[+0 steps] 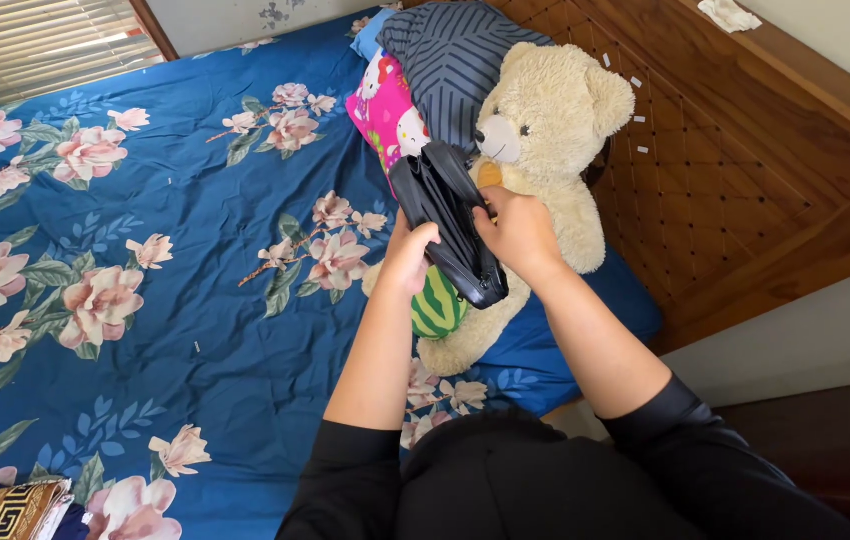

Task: Cleaning the top and front surface of a wooden dresser using a cleaning spray and a cloth.

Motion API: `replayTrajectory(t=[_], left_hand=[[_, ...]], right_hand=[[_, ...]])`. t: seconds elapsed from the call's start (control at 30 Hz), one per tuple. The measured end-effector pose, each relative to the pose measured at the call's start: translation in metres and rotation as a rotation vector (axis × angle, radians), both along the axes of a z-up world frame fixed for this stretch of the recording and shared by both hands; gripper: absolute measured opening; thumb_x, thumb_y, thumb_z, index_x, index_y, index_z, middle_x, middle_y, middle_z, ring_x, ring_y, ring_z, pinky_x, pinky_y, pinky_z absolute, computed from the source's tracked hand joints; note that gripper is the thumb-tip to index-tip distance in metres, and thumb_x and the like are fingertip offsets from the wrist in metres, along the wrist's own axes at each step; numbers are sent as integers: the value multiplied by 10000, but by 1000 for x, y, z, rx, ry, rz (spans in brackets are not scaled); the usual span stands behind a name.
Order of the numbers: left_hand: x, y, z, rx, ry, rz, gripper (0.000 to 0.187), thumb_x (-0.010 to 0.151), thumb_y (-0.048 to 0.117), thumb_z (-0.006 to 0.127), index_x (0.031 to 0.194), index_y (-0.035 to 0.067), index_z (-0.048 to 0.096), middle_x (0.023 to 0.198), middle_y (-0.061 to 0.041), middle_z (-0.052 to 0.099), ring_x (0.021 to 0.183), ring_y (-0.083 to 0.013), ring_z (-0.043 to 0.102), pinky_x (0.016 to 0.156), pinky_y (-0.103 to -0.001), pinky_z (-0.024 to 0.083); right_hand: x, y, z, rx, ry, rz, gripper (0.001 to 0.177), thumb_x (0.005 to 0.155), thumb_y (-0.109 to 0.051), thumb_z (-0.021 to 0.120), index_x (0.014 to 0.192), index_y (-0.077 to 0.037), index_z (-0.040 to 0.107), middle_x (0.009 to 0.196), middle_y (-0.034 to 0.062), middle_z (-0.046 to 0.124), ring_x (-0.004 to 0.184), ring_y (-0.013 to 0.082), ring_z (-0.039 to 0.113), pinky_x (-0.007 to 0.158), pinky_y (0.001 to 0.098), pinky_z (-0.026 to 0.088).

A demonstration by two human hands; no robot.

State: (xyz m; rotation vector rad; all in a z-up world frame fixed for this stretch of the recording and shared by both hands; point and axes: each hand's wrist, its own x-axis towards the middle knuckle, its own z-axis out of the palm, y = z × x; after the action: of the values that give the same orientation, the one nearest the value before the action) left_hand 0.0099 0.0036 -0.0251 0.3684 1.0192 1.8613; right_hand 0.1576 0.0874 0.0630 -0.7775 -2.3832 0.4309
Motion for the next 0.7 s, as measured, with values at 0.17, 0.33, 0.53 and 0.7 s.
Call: replayTrajectory(t=[0.17, 0.33, 0.53, 0.7], left_hand=[[-12, 10, -31, 108, 95, 30, 818, 741, -76, 541, 1523, 142, 442, 1056, -34, 609, 868, -154, 591, 709, -291, 483], [-13, 5, -24, 94, 101, 43, 889, 717, -76, 522, 1548, 221, 416, 1010, -12, 609, 783, -115, 571, 651, -264, 463], [-13, -2, -16, 10, 133, 43, 917, 728, -68, 531, 1563, 281, 382, 987, -6, 588, 749, -113, 544, 567, -270, 409], [-12, 4, -20, 98, 139, 66, 931, 718, -109, 519, 1577, 221, 384, 1075, -12, 620, 815, -119, 582, 647, -258, 463]], right_hand=[[7, 12, -1, 5, 79, -27, 219, 883, -132, 708, 1079, -39, 736, 831, 186, 737, 729, 345, 725, 685, 429, 565], [8, 10, 7, -13, 89, -59, 235, 882, -119, 711, 1101, -39, 739, 850, 189, 745, 745, 333, 733, 701, 417, 567], [8, 11, 6, -38, 97, -48, 251, 888, -131, 718, 1119, -35, 734, 873, 184, 752, 747, 318, 741, 702, 404, 573], [9, 10, 8, -50, 78, -55, 249, 897, -137, 721, 1125, -40, 737, 876, 185, 751, 748, 321, 736, 703, 403, 572]])
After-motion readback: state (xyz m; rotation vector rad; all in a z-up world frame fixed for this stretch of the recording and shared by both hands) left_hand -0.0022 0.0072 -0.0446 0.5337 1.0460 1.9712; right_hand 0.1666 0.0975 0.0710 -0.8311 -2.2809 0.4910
